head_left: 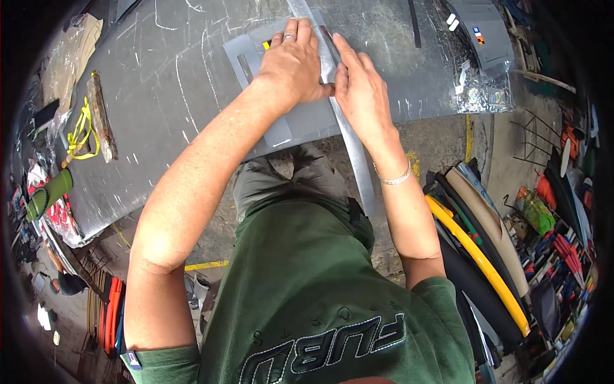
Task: Cutting rectangular sections out of grey material using a utility knife and a metal ruler on a workshop table.
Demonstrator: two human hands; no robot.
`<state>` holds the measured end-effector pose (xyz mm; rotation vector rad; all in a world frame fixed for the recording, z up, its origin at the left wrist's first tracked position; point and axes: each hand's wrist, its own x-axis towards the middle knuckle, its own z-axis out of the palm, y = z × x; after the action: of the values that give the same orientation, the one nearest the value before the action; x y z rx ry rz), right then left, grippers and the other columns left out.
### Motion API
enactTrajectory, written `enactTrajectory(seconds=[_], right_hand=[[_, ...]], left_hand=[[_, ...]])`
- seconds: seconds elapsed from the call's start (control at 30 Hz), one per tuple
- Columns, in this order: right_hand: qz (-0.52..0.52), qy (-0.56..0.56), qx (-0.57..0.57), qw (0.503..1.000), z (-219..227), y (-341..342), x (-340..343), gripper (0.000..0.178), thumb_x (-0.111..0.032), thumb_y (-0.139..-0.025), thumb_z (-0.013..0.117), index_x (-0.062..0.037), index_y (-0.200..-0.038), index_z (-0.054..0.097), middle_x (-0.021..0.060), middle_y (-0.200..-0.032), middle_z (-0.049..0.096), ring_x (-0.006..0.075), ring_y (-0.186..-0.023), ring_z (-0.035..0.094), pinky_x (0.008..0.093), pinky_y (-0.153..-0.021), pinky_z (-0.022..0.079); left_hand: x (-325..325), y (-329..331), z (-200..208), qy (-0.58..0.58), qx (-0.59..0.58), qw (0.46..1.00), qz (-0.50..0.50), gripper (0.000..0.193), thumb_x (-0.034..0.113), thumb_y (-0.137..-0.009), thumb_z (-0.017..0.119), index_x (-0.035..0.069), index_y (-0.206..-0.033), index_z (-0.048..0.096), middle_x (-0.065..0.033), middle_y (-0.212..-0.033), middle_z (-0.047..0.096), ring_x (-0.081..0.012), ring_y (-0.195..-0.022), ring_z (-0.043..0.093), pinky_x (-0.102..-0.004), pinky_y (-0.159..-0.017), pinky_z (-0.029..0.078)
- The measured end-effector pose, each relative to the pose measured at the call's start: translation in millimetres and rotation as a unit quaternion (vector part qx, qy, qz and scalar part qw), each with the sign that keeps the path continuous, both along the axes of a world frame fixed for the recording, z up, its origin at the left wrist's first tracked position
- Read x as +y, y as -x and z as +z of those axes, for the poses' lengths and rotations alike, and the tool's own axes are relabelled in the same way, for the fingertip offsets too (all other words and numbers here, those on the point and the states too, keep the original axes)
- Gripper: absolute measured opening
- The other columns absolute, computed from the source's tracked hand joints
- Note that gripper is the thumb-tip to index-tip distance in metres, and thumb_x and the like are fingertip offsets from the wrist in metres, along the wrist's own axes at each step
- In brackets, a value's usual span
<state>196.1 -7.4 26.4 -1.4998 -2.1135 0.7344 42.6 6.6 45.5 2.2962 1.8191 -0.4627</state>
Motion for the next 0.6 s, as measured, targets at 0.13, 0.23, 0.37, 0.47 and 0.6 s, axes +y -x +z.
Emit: enactTrajectory(seconds=[0.13,0.23,0.37,0.47,0.6], right_hand=[[-0.001,0.018,-0.024,1.0,0.5,2.7,2.9,0.051,-0.009,-0.1,0.056,-0.0202,-0.149,0.053,0.018,-0.106,0.064,0.0393,-0.091,0.069,0.0482,-0.084,0.057],[-0.001,0.012,-0.028,1.0,-0.5,1.7,4.6,0.051,-0.009,-0.099,0.056,-0.02,-0.149,0.052,0.0178,-0.106,0.065,0.0393,-0.091,0.069,0.0483,-0.084,0.057],[-0.001,0.023,-0.031,0.999,1.4,1.3,5.3,0.051,-0.009,-0.099,0.056,-0.0201,-0.149,0.053,0.0174,-0.106,0.065,0.039,-0.091,0.069,0.0481,-0.084,0.057],[0.0,0.018,-0.038,0.999,0.2,1.2,6.5,0.051,-0.01,-0.099,0.056,-0.0204,-0.149,0.053,0.0172,-0.106,0.065,0.0387,-0.091,0.069,0.0479,-0.084,0.057],[0.003,0.023,-0.043,0.999,0.7,1.8,7.2,0.051,-0.01,-0.1,0.056,-0.0205,-0.149,0.052,0.0172,-0.106,0.065,0.0385,-0.091,0.069,0.0477,-0.084,0.057]], left_hand=[[1.9,-0.6,0.4,0.015,0.006,1.0,0.008,0.112,0.065,-0.084,0.072,-0.014,-0.152,0.032,-0.0283,-0.162,0.027,-0.0393,-0.154,0.025,-0.0465,-0.123,0.034],[1.6,-0.9,-2.1,0.0,-0.001,1.0,0.007,0.112,0.065,-0.084,0.072,-0.014,-0.152,0.031,-0.0285,-0.162,0.028,-0.0394,-0.154,0.026,-0.0467,-0.123,0.034],[1.7,-0.7,-2.7,-0.001,-0.009,1.0,0.008,0.112,0.064,-0.083,0.074,-0.014,-0.151,0.032,-0.0287,-0.161,0.029,-0.0394,-0.153,0.027,-0.0469,-0.122,0.035],[0.9,0.1,-5.1,-0.01,-0.015,1.0,0.009,0.113,0.064,-0.082,0.075,-0.014,-0.151,0.032,-0.029,-0.16,0.03,-0.0397,-0.153,0.028,-0.0469,-0.122,0.036],[-1.7,0.8,-9.9,-0.035,-0.013,0.999,0.01,0.107,0.066,-0.082,0.074,-0.012,-0.148,0.042,-0.026,-0.16,0.031,-0.0375,-0.153,0.028,-0.0461,-0.122,0.034]])
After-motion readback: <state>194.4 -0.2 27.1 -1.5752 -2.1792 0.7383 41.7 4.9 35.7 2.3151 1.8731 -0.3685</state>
